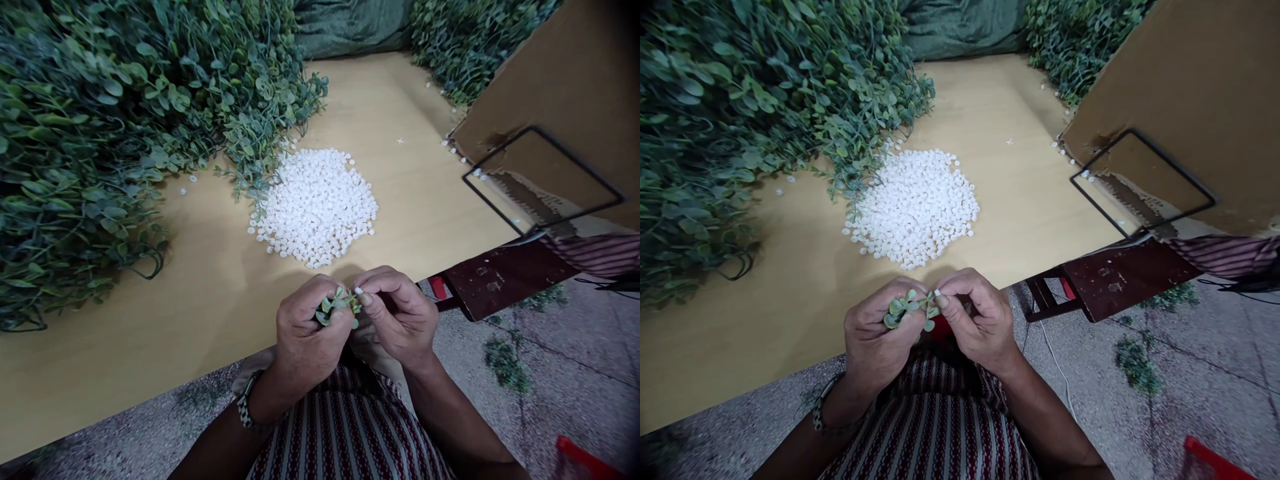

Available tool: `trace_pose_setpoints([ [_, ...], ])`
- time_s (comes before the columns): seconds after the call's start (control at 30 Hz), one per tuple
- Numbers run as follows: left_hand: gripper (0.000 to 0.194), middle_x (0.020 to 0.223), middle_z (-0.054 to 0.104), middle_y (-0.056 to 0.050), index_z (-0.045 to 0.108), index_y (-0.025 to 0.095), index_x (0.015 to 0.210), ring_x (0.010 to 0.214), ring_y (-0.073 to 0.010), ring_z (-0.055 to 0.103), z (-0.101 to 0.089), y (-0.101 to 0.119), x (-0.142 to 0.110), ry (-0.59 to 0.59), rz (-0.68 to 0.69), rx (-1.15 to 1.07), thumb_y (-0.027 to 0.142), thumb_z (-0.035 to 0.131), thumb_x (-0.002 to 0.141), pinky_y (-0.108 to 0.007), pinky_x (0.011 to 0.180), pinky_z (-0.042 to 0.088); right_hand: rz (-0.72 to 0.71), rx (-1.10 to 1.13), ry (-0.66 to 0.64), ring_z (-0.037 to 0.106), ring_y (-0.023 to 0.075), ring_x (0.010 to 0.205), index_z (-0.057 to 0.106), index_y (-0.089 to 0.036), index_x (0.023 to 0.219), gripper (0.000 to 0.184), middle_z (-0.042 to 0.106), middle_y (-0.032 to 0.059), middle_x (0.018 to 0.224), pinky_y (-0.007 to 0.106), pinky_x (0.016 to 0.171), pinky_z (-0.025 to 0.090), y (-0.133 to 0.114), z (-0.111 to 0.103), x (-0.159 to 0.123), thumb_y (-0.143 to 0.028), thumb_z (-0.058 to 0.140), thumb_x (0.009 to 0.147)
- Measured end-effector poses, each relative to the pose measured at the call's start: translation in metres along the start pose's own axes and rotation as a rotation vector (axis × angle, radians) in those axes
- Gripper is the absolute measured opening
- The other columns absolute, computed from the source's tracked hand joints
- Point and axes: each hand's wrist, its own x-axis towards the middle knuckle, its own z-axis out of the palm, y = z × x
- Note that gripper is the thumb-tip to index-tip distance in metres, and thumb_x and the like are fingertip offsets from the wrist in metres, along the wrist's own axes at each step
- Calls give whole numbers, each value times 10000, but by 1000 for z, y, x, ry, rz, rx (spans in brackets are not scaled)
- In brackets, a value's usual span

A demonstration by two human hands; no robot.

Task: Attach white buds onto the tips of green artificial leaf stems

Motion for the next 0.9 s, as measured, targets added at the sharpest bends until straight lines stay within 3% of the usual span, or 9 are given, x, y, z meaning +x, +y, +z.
trace_pose_setpoints([
  [0.17, 176, 594, 565, 15, 539, 186, 586, 562, -109, 509, 0, -2, 1, -20, 43, 4, 43, 515, 686, -213, 529, 421, -44, -25, -40, 644, 159, 753, 635, -215, 891, 169, 671, 24, 790, 308, 651, 537, 1, -4, 2, -56, 599, 845],
  [0.57, 175, 587, 591, 12, 539, 190, 584, 546, -113, 522, 1, -2, 0, -9, 62, 92, 40, 510, 668, -220, 538, 441, -145, -84, 0, 681, 194, 759, 642, -220, 933, 188, 703, 45, 796, 355, 655, 581, 11, -2, -4, -70, 597, 829],
  [0.9, 200, 581, 581, 17, 498, 192, 600, 563, -111, 543, 1, -7, -1, -18, 175, 168, 19, 484, 699, -211, 565, 438, -187, -127, 24, 701, 194, 807, 635, -231, 970, 255, 710, 37, 816, 340, 685, 588, 13, 1, -6, -36, 600, 809],
])
